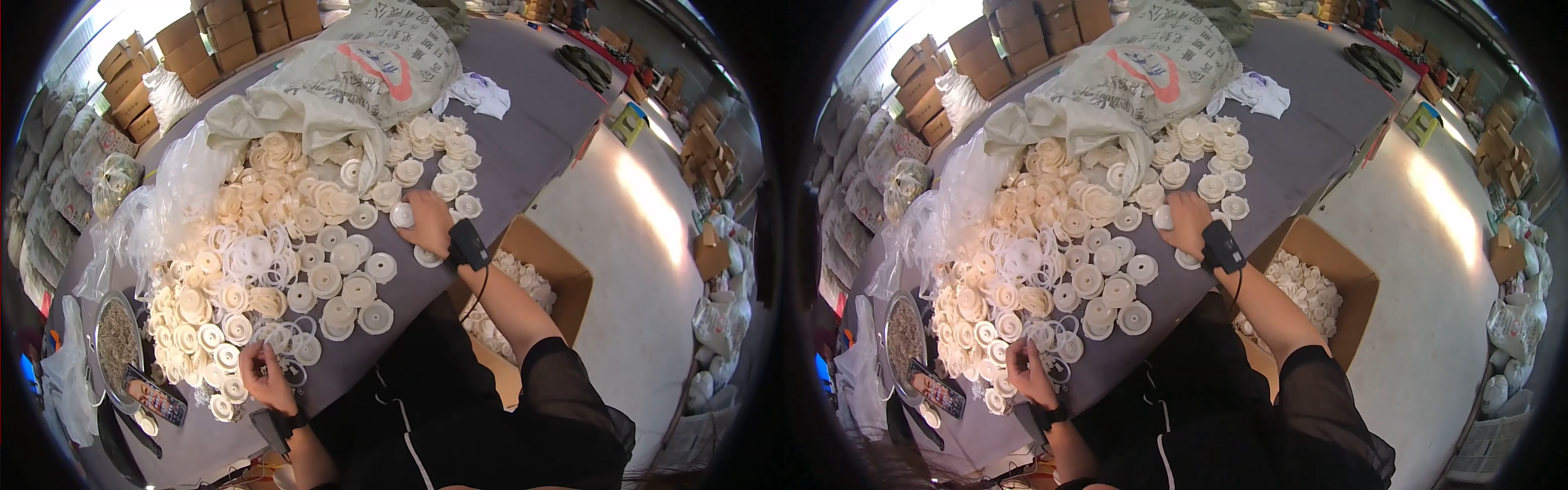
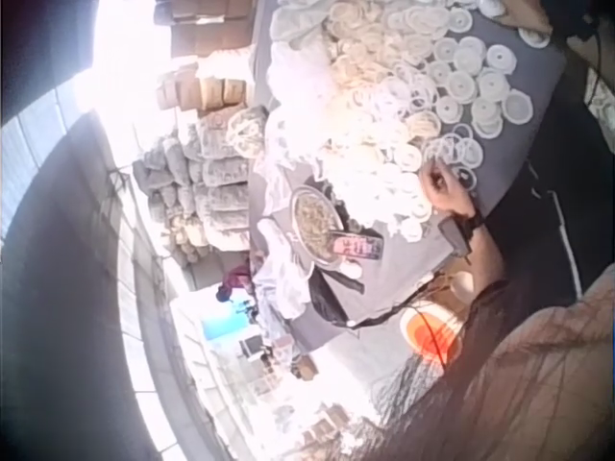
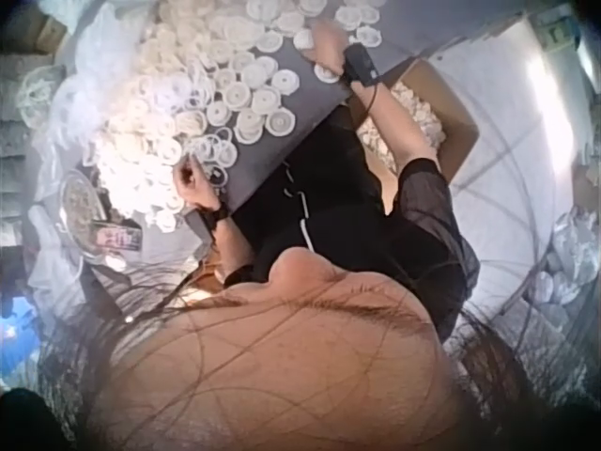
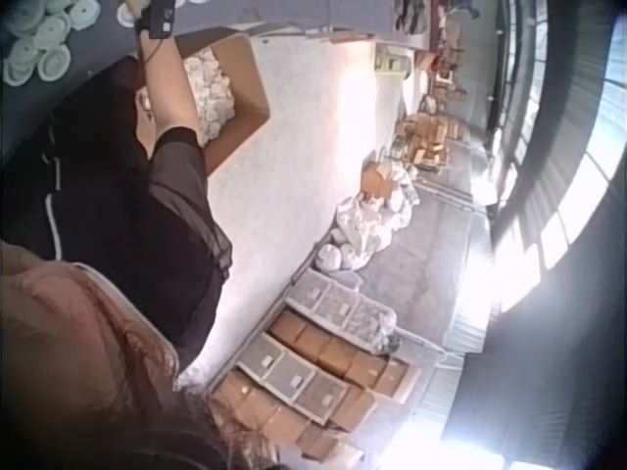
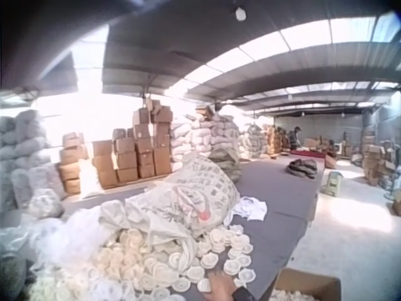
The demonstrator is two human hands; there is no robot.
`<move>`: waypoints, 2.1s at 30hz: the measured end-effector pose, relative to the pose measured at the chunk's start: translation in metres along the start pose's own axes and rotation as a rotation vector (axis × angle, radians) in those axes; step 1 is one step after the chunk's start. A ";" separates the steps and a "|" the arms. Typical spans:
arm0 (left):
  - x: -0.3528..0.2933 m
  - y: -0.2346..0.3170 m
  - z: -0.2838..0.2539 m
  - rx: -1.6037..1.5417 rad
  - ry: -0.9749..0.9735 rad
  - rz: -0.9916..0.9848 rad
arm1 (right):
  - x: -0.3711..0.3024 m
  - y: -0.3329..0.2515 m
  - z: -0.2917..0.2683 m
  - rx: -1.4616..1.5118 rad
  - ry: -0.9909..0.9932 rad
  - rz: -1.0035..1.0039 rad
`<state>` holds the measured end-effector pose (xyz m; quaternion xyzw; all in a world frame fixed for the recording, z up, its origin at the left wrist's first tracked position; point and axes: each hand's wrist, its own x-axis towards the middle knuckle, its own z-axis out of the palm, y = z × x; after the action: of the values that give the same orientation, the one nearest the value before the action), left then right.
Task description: The person inspects and sorts white plastic rings and plastic components by hand on a work table.
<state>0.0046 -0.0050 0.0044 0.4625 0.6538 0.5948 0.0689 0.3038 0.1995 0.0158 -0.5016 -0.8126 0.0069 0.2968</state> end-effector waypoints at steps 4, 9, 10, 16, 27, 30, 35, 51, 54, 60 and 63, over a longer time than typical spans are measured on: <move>0.003 0.000 0.002 -0.179 0.052 -0.211 | -0.012 -0.029 -0.018 0.187 0.019 -0.035; 0.013 0.000 -0.005 -0.748 0.157 -0.457 | -0.027 -0.064 -0.033 0.604 -0.096 0.022; 0.012 0.000 -0.005 -0.741 0.172 -0.456 | -0.031 -0.070 -0.032 0.719 -0.128 0.051; -0.009 0.032 0.014 -0.780 -0.015 -0.364 | -0.063 -0.115 -0.012 1.419 -0.288 0.394; -0.030 0.061 0.021 -0.011 -0.323 0.338 | -0.086 -0.155 -0.014 1.722 -0.402 0.510; -0.032 0.063 0.019 -0.020 -0.280 0.288 | -0.090 -0.158 -0.016 1.787 -0.414 0.556; -0.032 0.061 0.017 0.027 -0.286 0.352 | -0.090 -0.159 -0.017 2.021 -0.447 0.694; -0.048 0.053 0.028 -0.839 -0.242 -0.397 | -0.108 -0.169 -0.020 1.709 -0.193 0.239; -0.046 0.053 0.024 -1.084 -0.250 -0.583 | -0.106 -0.168 -0.026 1.768 -0.267 0.300; -0.040 0.068 0.021 -1.294 -0.376 -0.748 | -0.112 -0.161 -0.025 1.860 -0.463 0.381; -0.044 0.068 0.026 -1.251 -0.374 -0.748 | -0.117 -0.159 -0.017 1.880 -0.479 0.455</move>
<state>0.0811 -0.0258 0.0340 0.1774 0.2849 0.7037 0.6263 0.2206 0.0194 0.0233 -0.1920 -0.3999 0.8054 0.3932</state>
